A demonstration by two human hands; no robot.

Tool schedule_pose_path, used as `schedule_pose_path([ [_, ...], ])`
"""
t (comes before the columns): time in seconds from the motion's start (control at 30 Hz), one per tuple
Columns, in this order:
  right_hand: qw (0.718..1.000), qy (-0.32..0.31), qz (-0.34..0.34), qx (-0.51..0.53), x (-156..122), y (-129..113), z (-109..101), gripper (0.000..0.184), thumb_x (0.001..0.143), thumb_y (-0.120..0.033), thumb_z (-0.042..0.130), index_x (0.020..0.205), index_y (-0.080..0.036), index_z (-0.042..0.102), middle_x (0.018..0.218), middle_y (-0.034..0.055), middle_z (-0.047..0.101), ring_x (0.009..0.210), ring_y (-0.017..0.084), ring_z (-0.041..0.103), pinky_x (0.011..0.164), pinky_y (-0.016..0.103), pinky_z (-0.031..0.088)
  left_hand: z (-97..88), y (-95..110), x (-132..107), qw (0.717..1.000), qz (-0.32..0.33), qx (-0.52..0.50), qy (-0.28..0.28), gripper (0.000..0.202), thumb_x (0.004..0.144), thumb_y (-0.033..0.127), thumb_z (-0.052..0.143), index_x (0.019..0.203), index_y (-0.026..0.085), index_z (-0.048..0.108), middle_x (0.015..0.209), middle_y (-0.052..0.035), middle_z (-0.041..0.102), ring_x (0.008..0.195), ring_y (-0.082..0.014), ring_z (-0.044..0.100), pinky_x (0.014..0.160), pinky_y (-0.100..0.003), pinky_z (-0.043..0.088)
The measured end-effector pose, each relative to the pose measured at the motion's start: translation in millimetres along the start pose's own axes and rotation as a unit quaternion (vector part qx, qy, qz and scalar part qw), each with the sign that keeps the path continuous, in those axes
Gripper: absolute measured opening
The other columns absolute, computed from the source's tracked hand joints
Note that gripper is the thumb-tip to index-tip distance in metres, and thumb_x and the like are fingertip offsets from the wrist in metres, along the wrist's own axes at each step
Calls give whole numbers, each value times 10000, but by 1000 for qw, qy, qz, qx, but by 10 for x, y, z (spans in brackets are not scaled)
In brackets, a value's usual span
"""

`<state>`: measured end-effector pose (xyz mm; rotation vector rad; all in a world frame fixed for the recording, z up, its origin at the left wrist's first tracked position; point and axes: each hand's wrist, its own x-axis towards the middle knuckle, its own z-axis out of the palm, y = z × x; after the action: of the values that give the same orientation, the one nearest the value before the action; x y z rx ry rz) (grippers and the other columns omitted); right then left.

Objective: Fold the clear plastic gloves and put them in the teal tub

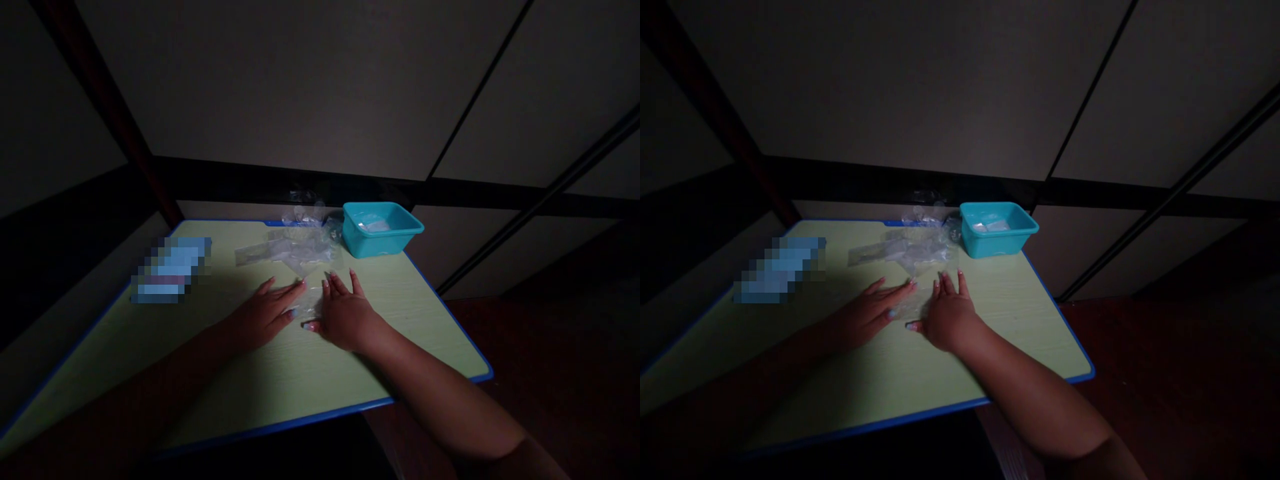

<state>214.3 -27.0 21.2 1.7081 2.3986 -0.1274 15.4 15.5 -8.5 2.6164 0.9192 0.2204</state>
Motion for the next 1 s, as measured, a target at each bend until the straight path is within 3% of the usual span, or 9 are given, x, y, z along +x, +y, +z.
schedule_pose_path([
  [0.37,996,-30,79,-9,-3,32,-111,824,887,-615,364,1421,12,394,1470,254,347,1437,386,118,1107,568,-171,74,-97,-13,999,26,-2,23,552,948,281,286,1493,206,242,1535,-79,321,1409,-225,308,1161,-523,126],
  [0.5,994,20,107,-7,34,50,-103,794,934,-550,277,1470,36,243,1522,243,219,1454,317,116,1107,588,-143,58,-92,-16,999,33,0,16,552,957,282,283,1502,228,215,1543,-65,307,1416,-228,292,1164,-512,132],
  [0.63,998,43,10,32,39,52,-63,706,954,-486,292,1507,-63,170,1557,123,146,1459,243,138,1124,607,-74,24,-48,-9,1000,21,8,12,562,951,303,286,1499,195,223,1548,-89,282,1424,-242,270,1164,-509,135],
  [0.73,997,31,-55,44,30,45,-34,682,964,-483,286,1505,-80,187,1558,97,155,1455,225,158,1145,587,-19,23,-36,4,1000,15,11,11,581,949,303,286,1505,164,190,1542,-110,283,1417,-240,287,1168,-493,131],
  [1.0,998,-49,-25,9,-12,77,-102,802,951,-565,257,1498,8,132,1556,162,109,1463,238,95,1170,516,42,75,-83,10,999,19,14,24,558,966,335,260,1500,183,206,1560,-108,237,1402,-235,322,1163,-488,135],
])
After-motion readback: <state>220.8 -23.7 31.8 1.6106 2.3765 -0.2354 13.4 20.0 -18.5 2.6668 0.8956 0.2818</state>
